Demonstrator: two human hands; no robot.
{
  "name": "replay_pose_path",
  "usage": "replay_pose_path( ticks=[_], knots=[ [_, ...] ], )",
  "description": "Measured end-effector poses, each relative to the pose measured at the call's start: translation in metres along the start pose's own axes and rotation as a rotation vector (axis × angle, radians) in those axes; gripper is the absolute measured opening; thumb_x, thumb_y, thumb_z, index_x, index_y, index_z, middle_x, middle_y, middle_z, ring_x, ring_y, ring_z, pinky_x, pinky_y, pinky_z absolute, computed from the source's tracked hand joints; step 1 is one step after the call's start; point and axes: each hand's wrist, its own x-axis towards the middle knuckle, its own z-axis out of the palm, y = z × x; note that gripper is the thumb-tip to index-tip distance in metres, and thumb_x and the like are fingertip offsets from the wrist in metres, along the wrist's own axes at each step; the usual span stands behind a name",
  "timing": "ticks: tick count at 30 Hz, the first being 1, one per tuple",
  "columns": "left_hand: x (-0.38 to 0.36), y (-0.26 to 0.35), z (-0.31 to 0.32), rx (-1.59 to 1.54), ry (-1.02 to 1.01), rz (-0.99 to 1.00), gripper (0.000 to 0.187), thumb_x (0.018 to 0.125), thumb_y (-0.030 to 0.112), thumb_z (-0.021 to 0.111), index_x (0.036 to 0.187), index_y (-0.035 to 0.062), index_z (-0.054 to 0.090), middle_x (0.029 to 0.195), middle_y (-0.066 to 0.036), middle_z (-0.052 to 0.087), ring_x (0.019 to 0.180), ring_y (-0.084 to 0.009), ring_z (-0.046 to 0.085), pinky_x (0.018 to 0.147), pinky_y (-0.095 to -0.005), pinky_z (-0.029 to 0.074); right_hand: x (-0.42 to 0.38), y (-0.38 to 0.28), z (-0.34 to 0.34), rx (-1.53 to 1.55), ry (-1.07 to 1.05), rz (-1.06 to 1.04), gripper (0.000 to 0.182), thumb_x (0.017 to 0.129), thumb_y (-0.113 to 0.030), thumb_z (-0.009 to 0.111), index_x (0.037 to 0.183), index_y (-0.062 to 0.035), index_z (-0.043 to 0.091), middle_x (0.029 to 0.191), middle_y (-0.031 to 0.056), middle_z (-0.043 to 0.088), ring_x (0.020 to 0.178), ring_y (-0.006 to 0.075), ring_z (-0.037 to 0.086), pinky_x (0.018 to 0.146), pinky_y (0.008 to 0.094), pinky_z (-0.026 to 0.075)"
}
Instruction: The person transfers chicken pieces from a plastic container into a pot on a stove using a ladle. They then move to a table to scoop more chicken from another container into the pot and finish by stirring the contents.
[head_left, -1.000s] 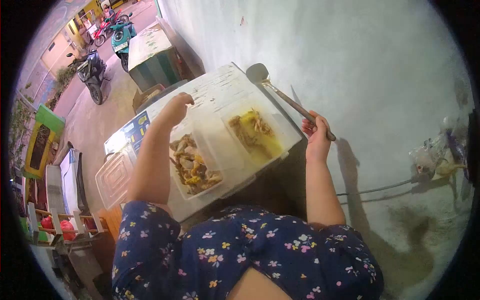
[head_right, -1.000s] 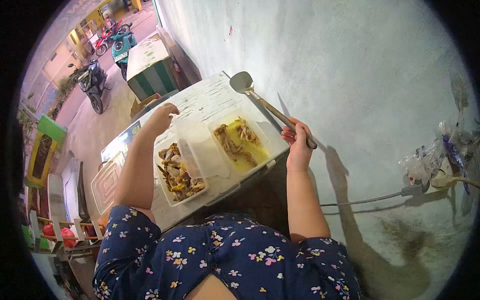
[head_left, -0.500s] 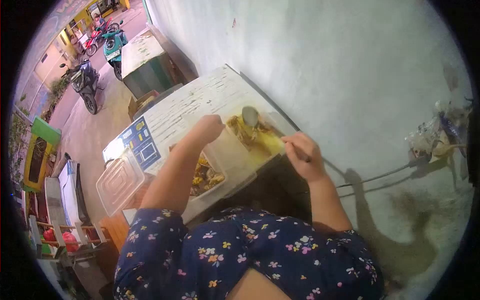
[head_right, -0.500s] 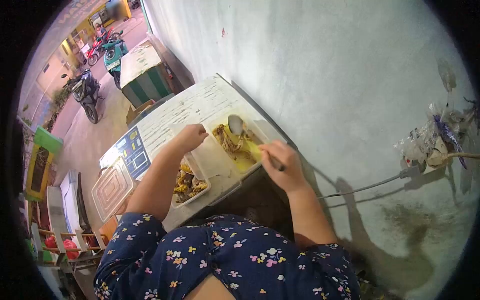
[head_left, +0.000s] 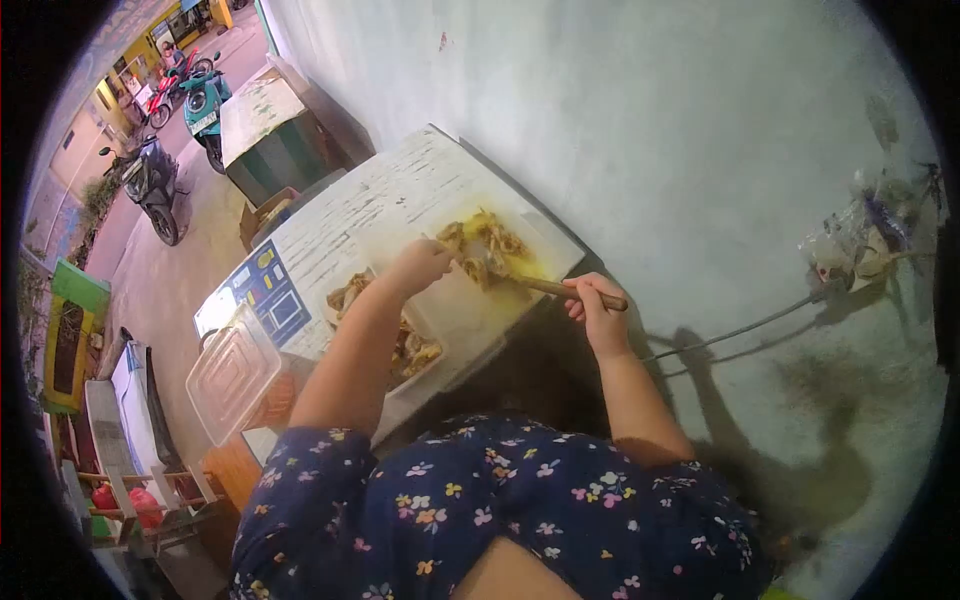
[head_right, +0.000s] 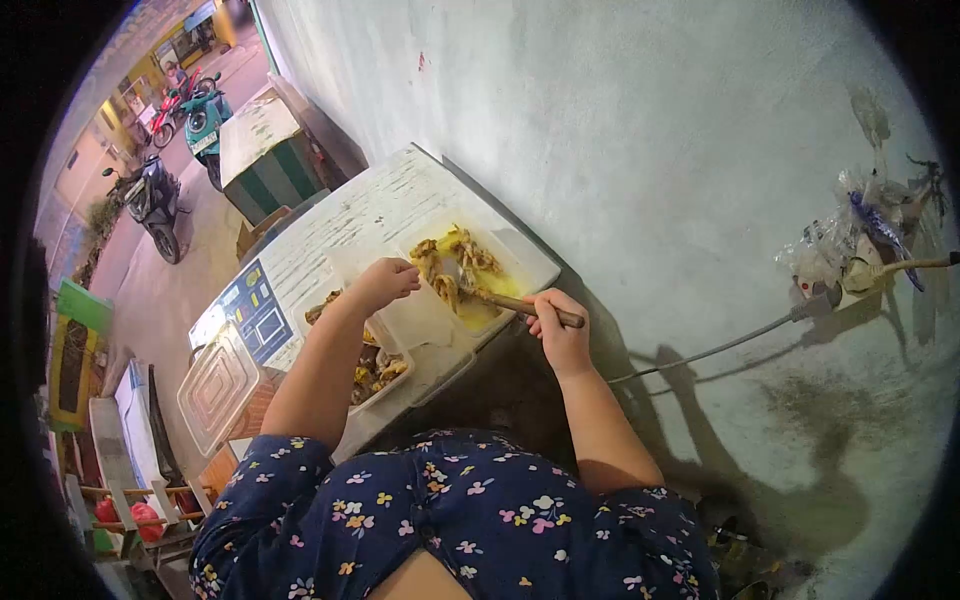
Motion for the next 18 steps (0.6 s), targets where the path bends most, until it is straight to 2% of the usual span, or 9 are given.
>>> replay_pose_path(
  ticks=[6,9,15,18],
  knots=[
    [-0.018,0.008,0.0,0.111,0.035,0.014,0.047,0.092,0.033,0.055,0.116,-0.0071,0.059,0.1,-0.017,0.068,0.089,-0.022,0.064,0.082,-0.0341,0.051,-0.009,-0.011,-0.01,0.06,0.069,0.067,0.025,0.092,-0.019,0.05,0.089,0.0002,0.067,0.066,0.004,0.06,0.057,0.0067,0.054,0.052,0.0213,0.042],
    [-0.04,0.026,-0.004,0.229,0.049,-0.012,0.048,0.091,0.033,0.057,0.119,-0.0067,0.057,0.107,-0.02,0.066,0.096,-0.0256,0.064,0.087,-0.0351,0.049,-0.012,-0.015,-0.012,0.033,0.079,0.016,0.025,0.092,-0.02,0.051,0.089,-0.0001,0.067,0.066,0.0038,0.06,0.057,0.0067,0.054,0.052,0.0209,0.042],
    [-0.067,0.023,0.004,0.128,0.226,0.137,0.052,0.089,0.03,0.061,0.127,-0.0042,0.05,0.124,-0.023,0.057,0.117,-0.034,0.054,0.099,-0.0377,0.042,-0.019,-0.025,-0.019,0.032,0.146,-0.008,0.029,0.091,-0.022,0.05,0.089,0.0008,0.067,0.067,0.0053,0.061,0.055,0.0077,0.054,0.052,0.0209,0.041],
    [-0.084,0.031,0.004,0.311,0.276,0.307,0.053,0.089,0.029,0.061,0.129,-0.0036,0.048,0.129,-0.023,0.052,0.121,-0.0356,0.05,0.102,-0.0389,0.04,-0.022,-0.031,-0.023,0.073,0.195,-0.026,0.029,0.091,-0.022,0.049,0.09,0.0015,0.066,0.067,0.006,0.061,0.055,0.0082,0.054,0.052,0.0211,0.041]
  ],
)
